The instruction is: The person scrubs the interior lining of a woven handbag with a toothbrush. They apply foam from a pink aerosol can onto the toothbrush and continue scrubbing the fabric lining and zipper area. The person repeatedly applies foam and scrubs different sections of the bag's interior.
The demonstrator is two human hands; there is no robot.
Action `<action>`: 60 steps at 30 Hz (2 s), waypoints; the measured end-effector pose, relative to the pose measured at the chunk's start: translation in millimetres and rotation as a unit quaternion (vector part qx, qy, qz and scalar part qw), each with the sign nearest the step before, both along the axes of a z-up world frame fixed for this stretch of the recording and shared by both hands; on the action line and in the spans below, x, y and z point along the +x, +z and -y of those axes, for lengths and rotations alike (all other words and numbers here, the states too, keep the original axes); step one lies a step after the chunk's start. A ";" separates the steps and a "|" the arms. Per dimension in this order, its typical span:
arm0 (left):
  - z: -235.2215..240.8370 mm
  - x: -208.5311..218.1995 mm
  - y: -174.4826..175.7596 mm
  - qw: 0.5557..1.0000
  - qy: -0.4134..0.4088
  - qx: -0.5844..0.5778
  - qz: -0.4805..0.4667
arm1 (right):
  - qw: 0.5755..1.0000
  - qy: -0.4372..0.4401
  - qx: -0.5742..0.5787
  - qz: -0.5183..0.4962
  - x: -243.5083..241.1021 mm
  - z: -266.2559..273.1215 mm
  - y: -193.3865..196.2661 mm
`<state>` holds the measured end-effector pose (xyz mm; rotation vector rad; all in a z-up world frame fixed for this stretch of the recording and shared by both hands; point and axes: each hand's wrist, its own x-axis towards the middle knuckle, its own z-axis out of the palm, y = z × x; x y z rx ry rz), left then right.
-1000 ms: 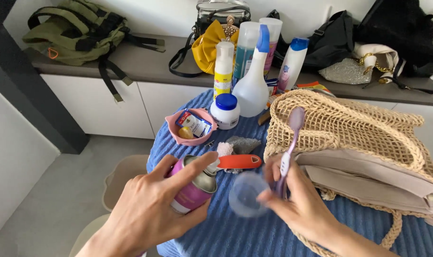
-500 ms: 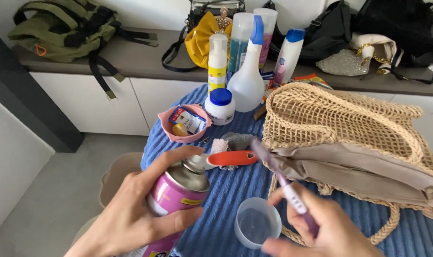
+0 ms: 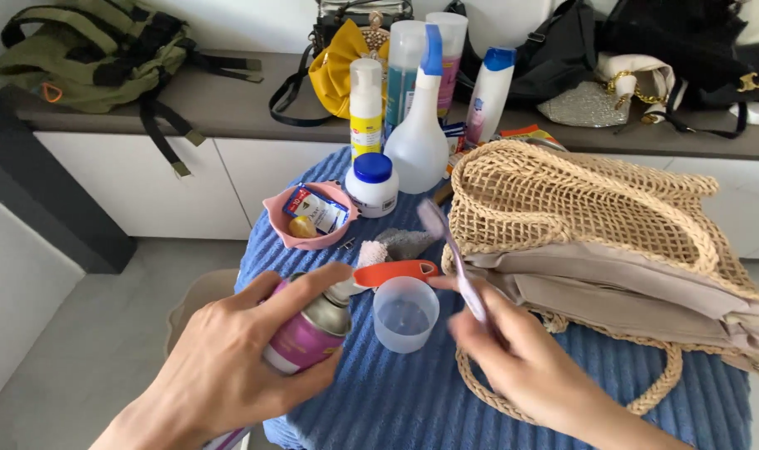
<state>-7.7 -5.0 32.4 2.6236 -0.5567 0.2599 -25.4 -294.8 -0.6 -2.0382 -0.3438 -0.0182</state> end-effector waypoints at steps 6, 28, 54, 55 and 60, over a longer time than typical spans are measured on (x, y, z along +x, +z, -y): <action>19.8 5.0 5.0 0.997 -0.052 0.062 -0.019 | 0.897 0.002 0.144 -0.419 -33.5 12.2 22.6; 48.0 10.3 13.9 0.979 -0.007 0.127 -0.160 | 0.841 0.040 0.290 -0.456 -22.6 10.9 10.3; 16.9 17.0 32.8 0.979 -0.006 -0.105 -0.173 | 0.826 0.011 0.389 -0.407 -16.7 32.0 1.2; 12.1 18.6 34.4 0.963 0.020 -0.144 -0.225 | 0.817 0.006 0.405 -0.410 -15.3 33.4 0.2; -5.4 27.7 30.6 0.889 -0.008 -0.298 -0.347 | 0.814 0.000 0.425 -0.396 -13.3 32.2 2.1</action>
